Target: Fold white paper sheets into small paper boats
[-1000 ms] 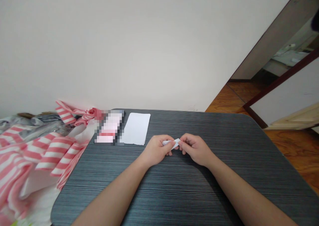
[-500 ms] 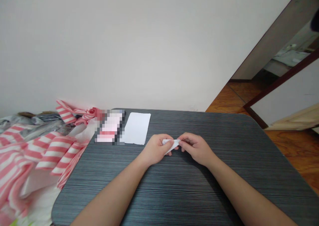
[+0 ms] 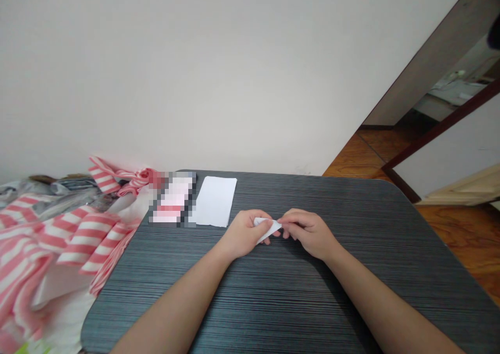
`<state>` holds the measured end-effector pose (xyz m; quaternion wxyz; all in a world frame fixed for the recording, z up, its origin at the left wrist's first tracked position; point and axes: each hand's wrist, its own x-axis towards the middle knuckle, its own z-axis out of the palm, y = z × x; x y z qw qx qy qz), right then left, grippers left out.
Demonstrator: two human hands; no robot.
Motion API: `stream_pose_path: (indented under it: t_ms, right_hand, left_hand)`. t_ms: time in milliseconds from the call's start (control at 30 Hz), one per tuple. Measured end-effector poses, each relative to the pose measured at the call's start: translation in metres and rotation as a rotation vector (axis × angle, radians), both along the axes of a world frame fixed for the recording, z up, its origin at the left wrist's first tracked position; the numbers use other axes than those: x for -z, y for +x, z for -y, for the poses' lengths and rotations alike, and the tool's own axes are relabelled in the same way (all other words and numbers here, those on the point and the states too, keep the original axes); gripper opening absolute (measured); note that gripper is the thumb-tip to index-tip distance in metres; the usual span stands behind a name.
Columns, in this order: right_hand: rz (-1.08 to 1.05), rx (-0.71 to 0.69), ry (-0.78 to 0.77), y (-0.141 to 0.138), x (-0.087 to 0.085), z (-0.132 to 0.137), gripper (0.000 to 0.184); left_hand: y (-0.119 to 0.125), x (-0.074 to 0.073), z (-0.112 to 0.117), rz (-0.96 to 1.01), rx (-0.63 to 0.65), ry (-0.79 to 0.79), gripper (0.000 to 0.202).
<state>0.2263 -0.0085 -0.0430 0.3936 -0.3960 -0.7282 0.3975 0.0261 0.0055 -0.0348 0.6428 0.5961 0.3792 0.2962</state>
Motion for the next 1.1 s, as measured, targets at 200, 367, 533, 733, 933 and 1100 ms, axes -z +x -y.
stream_pose_path:
  t_ms: [200,367,533,733,933,1100]
  right_hand:
    - [-0.007,-0.026,-0.006,0.0013,0.0012,-0.0001,0.018]
    - [-0.009,-0.052,-0.008,0.0017,0.0009,-0.0001,0.019]
    - [0.011,-0.060,-0.010,0.0017,-0.0017,0.0004,0.017]
    - [0.030,-0.046,0.054,0.0036,-0.0012,-0.0002,0.016]
    - [0.073,-0.056,0.069,0.0029,-0.0044,0.0002,0.017]
    - [0.114,-0.056,0.078,0.0023,-0.0059,0.0004,0.018]
  left_hand:
    - [0.0009,0.0020,-0.0002,0.033,-0.011,-0.029,0.025]
    - [0.0010,0.0036,-0.0002,0.041,-0.007,-0.034,0.025]
    - [0.0008,0.0033,0.0001,0.031,-0.009,-0.035,0.024]
    - [0.0014,0.0023,0.0008,0.018,0.001,-0.033,0.026]
    - [0.0018,0.0008,0.0006,0.010,-0.004,-0.045,0.026]
    - [0.0022,0.0000,0.0000,0.021,-0.016,-0.050,0.025]
